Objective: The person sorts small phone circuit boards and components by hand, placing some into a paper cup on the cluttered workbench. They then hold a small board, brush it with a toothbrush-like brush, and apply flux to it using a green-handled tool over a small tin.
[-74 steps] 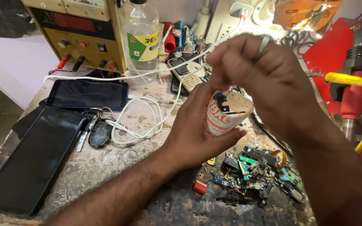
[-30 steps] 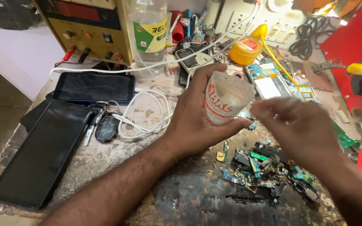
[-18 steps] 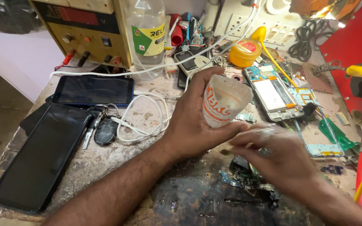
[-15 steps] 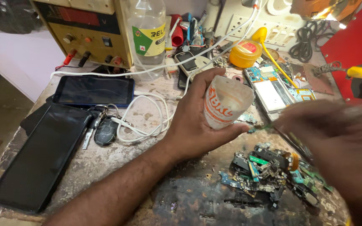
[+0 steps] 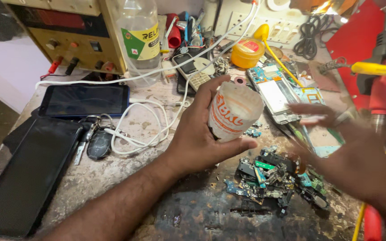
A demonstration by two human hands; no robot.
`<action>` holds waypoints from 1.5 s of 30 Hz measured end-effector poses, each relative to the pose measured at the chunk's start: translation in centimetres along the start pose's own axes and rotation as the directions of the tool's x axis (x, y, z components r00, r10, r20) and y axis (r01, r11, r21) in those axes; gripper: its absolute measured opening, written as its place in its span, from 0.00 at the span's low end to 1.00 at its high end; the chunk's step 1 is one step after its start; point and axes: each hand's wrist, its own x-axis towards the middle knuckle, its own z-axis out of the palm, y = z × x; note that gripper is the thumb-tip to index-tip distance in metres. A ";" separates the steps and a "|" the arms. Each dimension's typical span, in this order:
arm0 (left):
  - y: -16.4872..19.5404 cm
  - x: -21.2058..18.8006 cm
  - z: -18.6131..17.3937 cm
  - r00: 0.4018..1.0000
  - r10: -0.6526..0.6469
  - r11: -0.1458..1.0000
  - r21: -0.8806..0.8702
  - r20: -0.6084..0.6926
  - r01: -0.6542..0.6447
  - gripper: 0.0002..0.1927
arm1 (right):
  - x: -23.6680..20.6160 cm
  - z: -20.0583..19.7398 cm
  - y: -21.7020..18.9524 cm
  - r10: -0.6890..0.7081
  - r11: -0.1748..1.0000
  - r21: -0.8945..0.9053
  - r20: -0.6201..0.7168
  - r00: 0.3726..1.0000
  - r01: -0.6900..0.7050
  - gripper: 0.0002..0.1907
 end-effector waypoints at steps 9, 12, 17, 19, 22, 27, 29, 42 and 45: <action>0.5 -0.3 0.9 0.999 -0.049 0.995 -0.082 0.004 0.050 0.53 | -4.9 6.4 1.9 -0.360 0.877 -0.270 0.180 0.915 0.398 0.56; 0.8 -0.1 1.0 0.999 -0.039 0.999 -0.010 -0.024 0.038 0.52 | -4.5 6.2 1.3 -0.360 0.875 -0.267 0.201 0.911 0.404 0.48; 1.0 0.1 0.7 0.998 -0.058 0.997 -0.045 -0.006 0.058 0.53 | -4.0 5.8 0.9 -0.367 0.911 -0.128 0.181 0.913 0.391 0.31; 1.1 0.1 0.7 0.998 -0.067 0.997 -0.051 -0.011 0.066 0.53 | -3.8 5.9 1.2 -0.381 0.910 -0.114 0.150 0.912 0.399 0.26; 1.3 0.1 0.7 0.997 -0.074 0.996 -0.046 -0.004 0.074 0.53 | -3.4 5.9 1.6 -0.394 0.906 -0.106 0.142 0.908 0.409 0.24; 1.4 0.3 0.6 0.996 -0.089 0.994 -0.065 0.007 0.090 0.53 | -2.7 5.1 2.1 -0.381 0.920 -0.029 0.173 0.908 0.392 0.26; 1.5 0.2 0.6 0.997 -0.080 0.995 -0.061 0.007 0.080 0.53 | -2.3 4.8 2.3 -0.353 0.935 0.045 0.139 0.925 0.351 0.24; 1.5 0.2 0.7 0.997 -0.077 0.996 -0.053 0.020 0.078 0.54 | -0.2 4.8 3.8 0.109 0.991 0.075 -0.024 0.994 -0.107 0.18; 1.6 0.1 0.8 0.997 -0.075 0.994 -0.077 0.017 0.076 0.54 | 0.7 4.7 3.8 0.246 0.940 0.264 -0.087 0.965 -0.215 0.16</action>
